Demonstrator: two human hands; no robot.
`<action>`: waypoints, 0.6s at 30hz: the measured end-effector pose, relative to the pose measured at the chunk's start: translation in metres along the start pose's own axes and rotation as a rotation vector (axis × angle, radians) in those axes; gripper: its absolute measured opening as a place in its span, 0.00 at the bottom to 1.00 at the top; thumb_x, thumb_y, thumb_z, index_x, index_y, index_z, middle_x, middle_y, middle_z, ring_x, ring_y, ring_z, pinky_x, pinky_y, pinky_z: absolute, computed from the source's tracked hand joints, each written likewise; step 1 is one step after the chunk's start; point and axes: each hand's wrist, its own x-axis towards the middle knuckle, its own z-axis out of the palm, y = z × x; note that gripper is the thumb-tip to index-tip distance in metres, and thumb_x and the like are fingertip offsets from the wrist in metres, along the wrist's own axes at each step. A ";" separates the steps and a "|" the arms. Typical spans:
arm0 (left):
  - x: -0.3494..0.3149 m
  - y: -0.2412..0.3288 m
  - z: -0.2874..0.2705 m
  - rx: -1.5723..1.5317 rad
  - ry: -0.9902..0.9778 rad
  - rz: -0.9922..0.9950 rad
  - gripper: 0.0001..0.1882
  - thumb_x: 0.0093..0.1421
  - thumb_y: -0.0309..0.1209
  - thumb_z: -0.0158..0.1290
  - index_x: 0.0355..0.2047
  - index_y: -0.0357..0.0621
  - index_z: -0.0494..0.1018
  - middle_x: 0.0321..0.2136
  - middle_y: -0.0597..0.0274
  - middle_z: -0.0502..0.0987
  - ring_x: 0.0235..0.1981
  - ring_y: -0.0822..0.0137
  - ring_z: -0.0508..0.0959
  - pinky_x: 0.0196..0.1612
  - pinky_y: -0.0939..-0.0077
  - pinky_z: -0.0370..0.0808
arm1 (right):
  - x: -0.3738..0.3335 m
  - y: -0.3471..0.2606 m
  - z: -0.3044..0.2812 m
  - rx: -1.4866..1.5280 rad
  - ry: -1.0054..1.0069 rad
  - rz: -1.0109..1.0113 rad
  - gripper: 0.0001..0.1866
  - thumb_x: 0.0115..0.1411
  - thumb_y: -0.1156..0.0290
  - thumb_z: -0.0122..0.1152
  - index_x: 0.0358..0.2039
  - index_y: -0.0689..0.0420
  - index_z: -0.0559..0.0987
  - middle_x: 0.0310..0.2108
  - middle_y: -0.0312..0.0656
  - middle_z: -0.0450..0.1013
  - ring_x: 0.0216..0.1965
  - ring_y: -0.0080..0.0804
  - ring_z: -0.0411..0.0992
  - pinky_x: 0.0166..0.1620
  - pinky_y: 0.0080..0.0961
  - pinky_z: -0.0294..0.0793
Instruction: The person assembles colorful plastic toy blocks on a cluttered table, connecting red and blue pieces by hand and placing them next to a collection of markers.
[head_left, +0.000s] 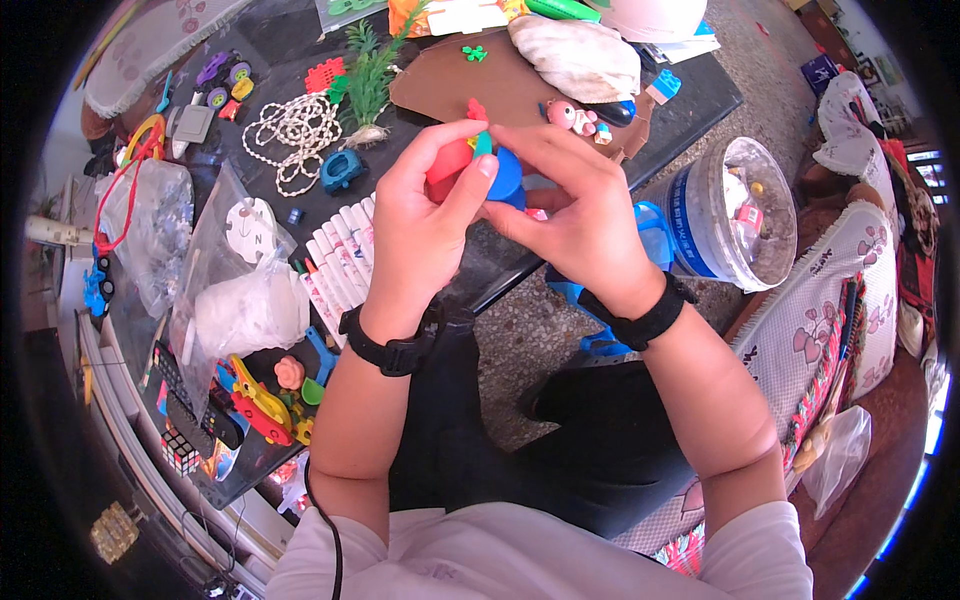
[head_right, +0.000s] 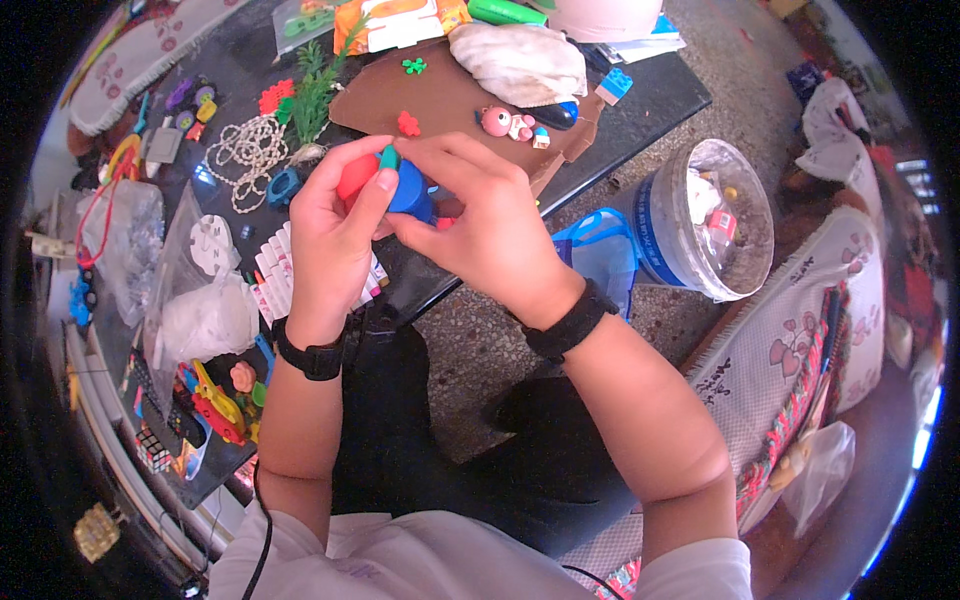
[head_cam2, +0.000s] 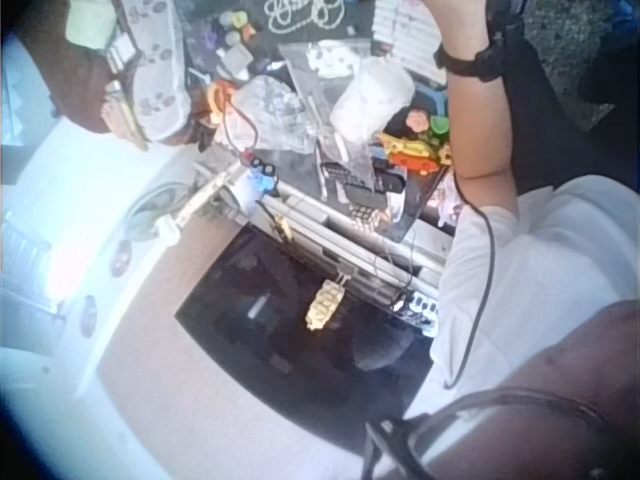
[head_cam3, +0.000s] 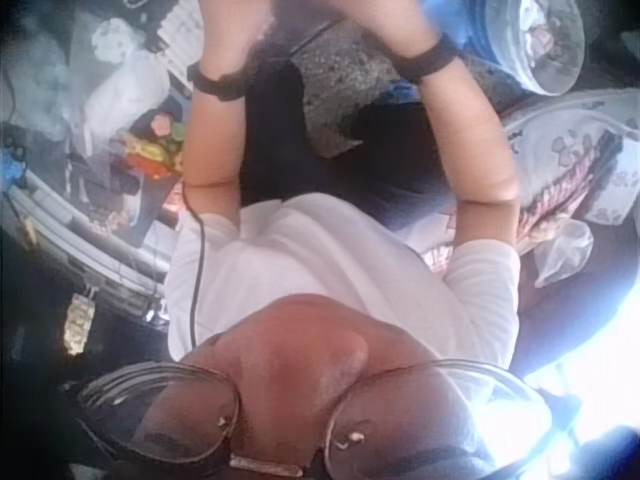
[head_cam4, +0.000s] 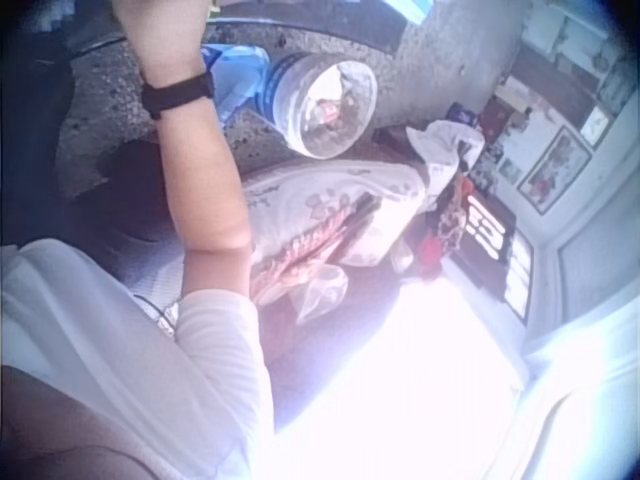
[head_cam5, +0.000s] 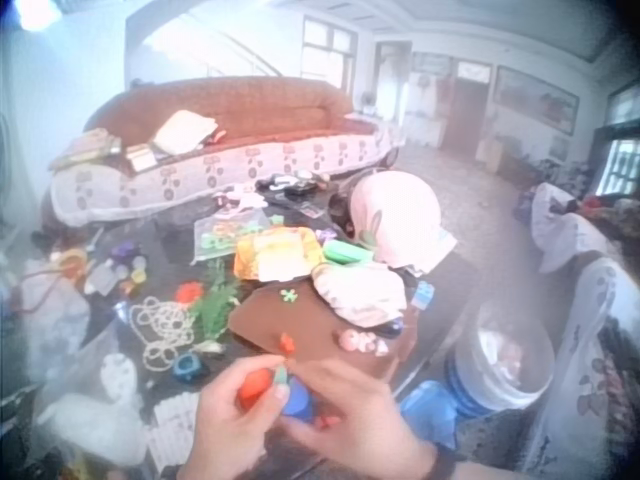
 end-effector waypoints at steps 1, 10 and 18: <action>0.000 0.000 -0.002 0.013 -0.010 -0.031 0.15 0.71 0.29 0.56 0.56 0.40 0.75 0.41 0.67 0.78 0.37 0.80 0.77 0.35 0.85 0.78 | 0.000 -0.001 -0.001 0.018 -0.011 0.033 0.27 0.48 0.76 0.75 0.51 0.62 0.80 0.44 0.47 0.79 0.40 0.38 0.82 0.39 0.27 0.84; 0.006 0.000 -0.008 -0.172 0.012 -0.148 0.15 0.73 0.32 0.53 0.56 0.40 0.75 0.40 0.66 0.77 0.32 0.78 0.74 0.27 0.84 0.69 | 0.006 0.001 -0.013 -0.094 -0.018 0.047 0.26 0.54 0.82 0.73 0.54 0.64 0.80 0.46 0.41 0.78 0.42 0.21 0.78 0.43 0.18 0.84; 0.016 -0.005 -0.013 -0.615 0.069 -0.292 0.17 0.75 0.37 0.50 0.58 0.44 0.73 0.40 0.68 0.77 0.33 0.76 0.73 0.33 0.77 0.71 | 0.015 0.050 -0.030 -0.551 -0.063 -0.070 0.30 0.51 0.81 0.69 0.57 0.59 0.76 0.54 0.50 0.74 0.53 0.53 0.75 0.55 0.41 0.77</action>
